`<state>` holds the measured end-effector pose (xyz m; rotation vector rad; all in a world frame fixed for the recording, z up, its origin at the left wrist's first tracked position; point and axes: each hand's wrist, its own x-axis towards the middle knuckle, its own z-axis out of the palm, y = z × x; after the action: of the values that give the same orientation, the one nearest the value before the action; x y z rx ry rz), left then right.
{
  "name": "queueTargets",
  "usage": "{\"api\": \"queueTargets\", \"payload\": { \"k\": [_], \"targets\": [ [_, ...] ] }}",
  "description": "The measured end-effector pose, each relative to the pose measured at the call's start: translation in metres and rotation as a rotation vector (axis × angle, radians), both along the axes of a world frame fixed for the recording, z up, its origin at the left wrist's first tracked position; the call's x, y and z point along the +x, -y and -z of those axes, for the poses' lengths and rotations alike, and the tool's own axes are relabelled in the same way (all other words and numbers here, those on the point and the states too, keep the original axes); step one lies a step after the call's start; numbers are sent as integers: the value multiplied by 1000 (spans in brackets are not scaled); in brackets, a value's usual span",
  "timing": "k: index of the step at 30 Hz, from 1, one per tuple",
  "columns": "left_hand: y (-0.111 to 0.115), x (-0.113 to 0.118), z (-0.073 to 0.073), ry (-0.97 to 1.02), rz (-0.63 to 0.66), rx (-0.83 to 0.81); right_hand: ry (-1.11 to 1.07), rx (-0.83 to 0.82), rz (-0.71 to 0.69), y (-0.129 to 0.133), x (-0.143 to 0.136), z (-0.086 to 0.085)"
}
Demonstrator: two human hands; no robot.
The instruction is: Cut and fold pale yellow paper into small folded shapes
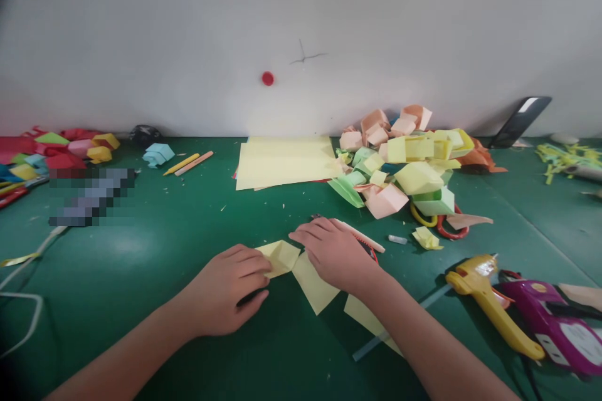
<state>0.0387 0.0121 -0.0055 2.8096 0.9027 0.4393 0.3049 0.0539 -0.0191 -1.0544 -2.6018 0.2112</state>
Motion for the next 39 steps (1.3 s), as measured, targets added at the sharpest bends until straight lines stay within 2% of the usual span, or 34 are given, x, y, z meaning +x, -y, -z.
{"api": "queueTargets", "payload": {
  "k": [9, 16, 21, 25, 28, 32, 39],
  "targets": [
    [-4, -1, 7, 1, 19, 30, -38, -7, -206, 9, -7, -8],
    [-4, -1, 9, 15, 35, 2, -33, 88, -231, 14, -8, -7],
    [-6, -2, 11, 57, 69, -25, -21, 72, -266, 16, -11, -7],
    [-8, -3, 10, 38, 105, -26, -132, 48, -347, 15, -13, -2],
    [-9, -3, 8, 4, 93, 12, -207, 45, -338, 15, -13, -2],
    [-10, -2, 9, 35, 104, 53, -183, -17, -296, 17, -13, -7],
    [-9, -1, 13, 42, 112, -23, -104, -134, -310, 25, -16, -18]
  ]
}}
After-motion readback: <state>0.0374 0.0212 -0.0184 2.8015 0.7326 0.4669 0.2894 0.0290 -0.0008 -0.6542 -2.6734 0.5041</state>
